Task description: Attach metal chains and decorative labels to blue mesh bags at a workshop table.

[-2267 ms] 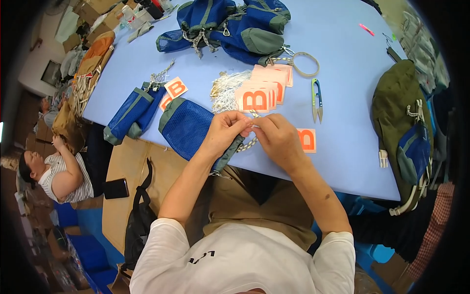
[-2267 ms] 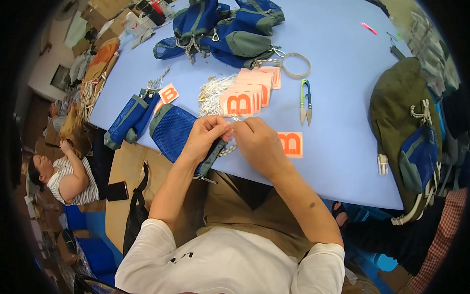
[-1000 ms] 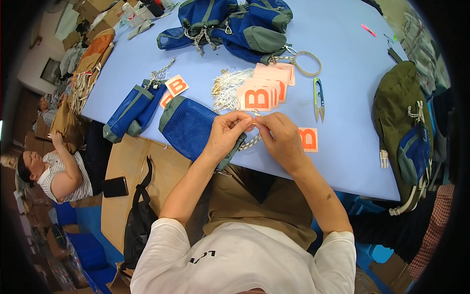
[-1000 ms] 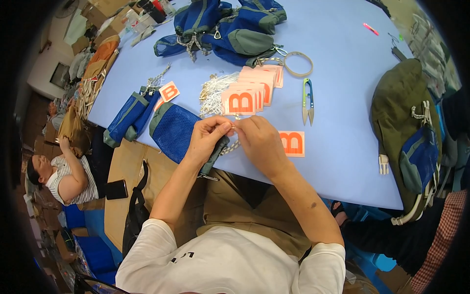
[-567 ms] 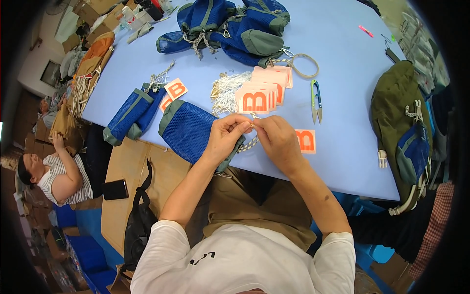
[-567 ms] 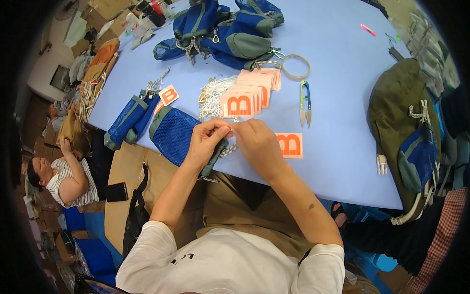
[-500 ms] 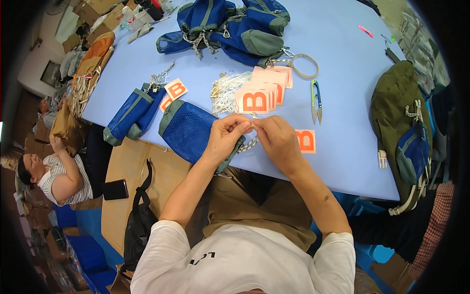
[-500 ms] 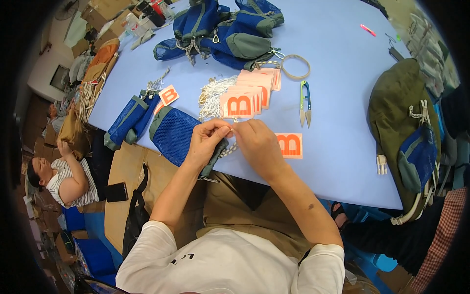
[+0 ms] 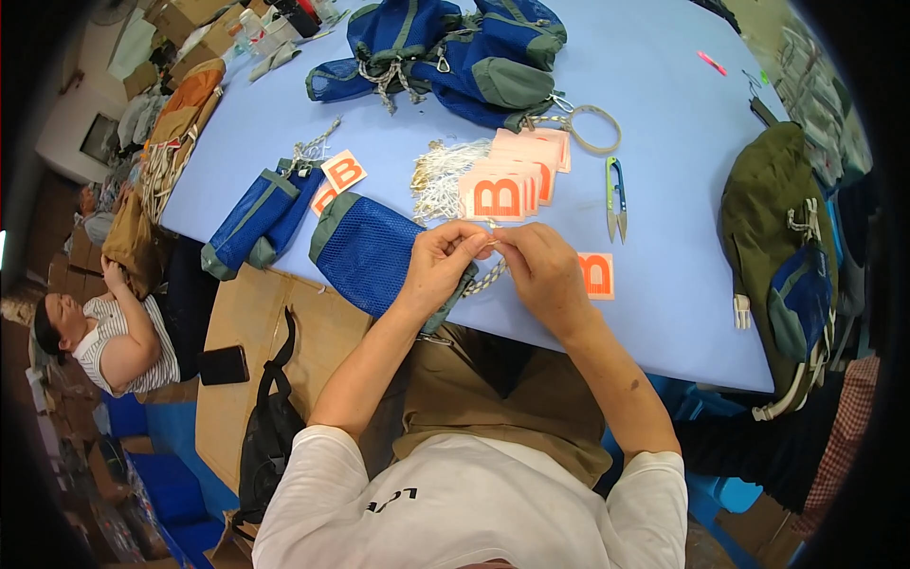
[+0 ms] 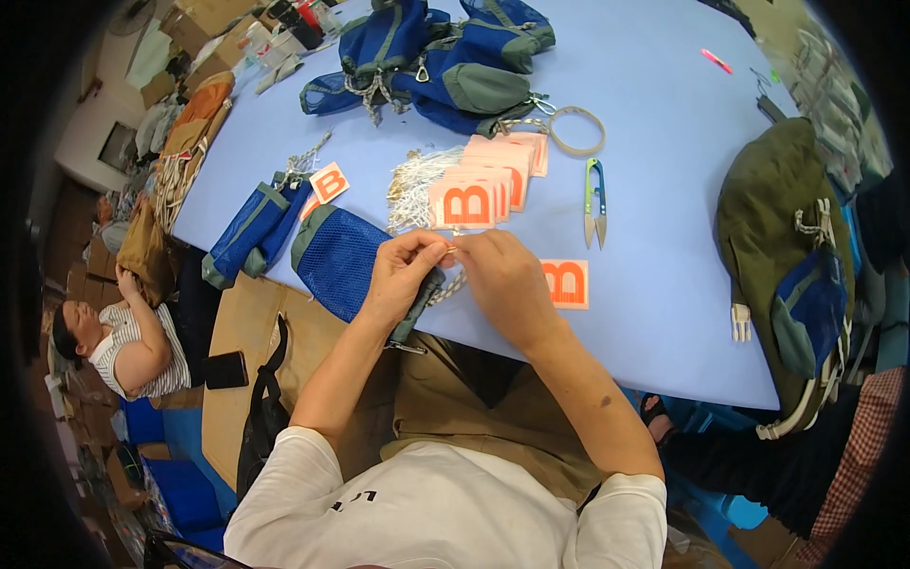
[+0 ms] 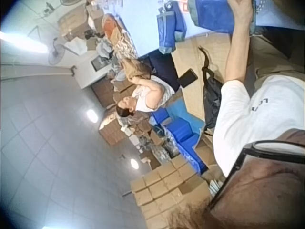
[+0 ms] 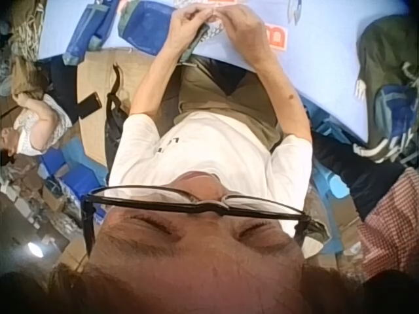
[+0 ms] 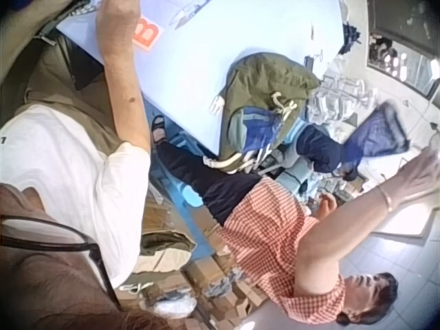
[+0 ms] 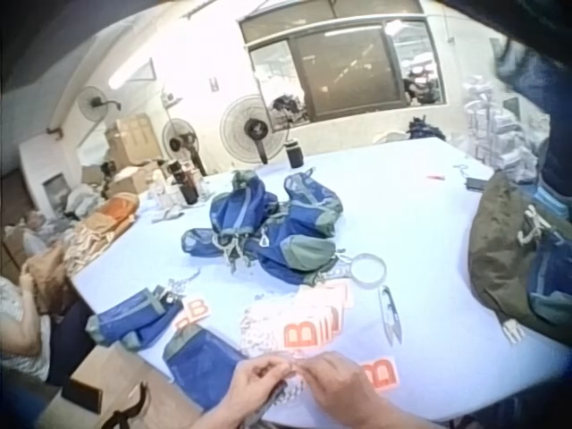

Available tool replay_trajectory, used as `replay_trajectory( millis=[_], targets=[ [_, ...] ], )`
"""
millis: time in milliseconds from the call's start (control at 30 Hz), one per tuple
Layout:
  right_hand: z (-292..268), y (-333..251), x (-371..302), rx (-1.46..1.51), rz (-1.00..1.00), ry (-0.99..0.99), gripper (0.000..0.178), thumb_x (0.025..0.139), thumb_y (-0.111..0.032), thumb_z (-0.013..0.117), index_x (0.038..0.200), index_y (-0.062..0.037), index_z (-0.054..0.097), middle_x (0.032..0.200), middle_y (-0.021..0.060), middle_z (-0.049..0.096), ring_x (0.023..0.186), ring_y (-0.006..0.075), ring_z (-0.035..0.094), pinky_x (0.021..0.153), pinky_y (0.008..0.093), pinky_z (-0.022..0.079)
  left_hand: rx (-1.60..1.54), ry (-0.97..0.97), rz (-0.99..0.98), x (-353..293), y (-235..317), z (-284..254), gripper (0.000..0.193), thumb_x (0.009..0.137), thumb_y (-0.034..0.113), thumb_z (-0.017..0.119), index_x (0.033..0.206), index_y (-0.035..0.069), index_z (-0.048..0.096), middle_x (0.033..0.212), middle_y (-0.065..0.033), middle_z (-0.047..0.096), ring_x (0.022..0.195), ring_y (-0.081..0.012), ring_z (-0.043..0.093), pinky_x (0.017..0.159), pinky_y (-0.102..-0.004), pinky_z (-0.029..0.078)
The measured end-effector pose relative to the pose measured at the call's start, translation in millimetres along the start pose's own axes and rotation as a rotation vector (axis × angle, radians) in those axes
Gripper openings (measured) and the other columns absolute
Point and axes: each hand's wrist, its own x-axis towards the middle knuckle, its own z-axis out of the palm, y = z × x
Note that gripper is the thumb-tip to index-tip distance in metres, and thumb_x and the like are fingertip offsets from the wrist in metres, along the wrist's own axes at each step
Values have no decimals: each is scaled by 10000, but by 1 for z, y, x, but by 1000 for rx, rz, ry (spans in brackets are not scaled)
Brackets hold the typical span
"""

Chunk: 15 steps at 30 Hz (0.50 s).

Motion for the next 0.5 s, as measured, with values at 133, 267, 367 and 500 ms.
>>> replay_trajectory(
  millis=[133, 267, 367, 500],
  targets=[
    [-5, 1, 1, 62, 69, -28, 170, 755, -10, 624, 923, -16, 598, 850, 132, 613, 800, 304, 584, 683, 369, 479, -12, 16, -36, 1, 9, 3, 144, 889, 99, 572, 954, -13, 634, 851, -36, 630, 766, -67, 563, 717, -203, 452],
    [-5, 2, 0, 67, 70, -32, 199, 752, -17, 637, 947, -23, 604, 860, 133, 621, 812, 303, 589, 693, 368, 480, 335, -29, 48, -9, 41, -14, 367, 828, 208, 652, 1134, 18, 579, 1095, -111, 579, 1002, -174, 554, 868, -297, 440],
    [-3, -1, 2, 78, 74, -37, 233, 737, -14, 658, 964, -25, 606, 850, 129, 623, 781, 293, 597, 676, 353, 485, 1107, -365, 248, -26, 61, -35, 983, 577, 437, 782, 1388, 114, 331, 1372, -186, 338, 1335, -380, 212, 1081, -483, 194],
    [-5, -7, 2, 73, 47, -73, 292, 714, -11, 685, 995, -38, 606, 806, 113, 610, 692, 248, 590, 612, 324, 485, 1286, -319, 154, -46, 59, -45, 917, 540, 343, 812, 1323, 105, 401, 1246, -150, 439, 1252, -343, 346, 1067, -512, 225]
  ],
)
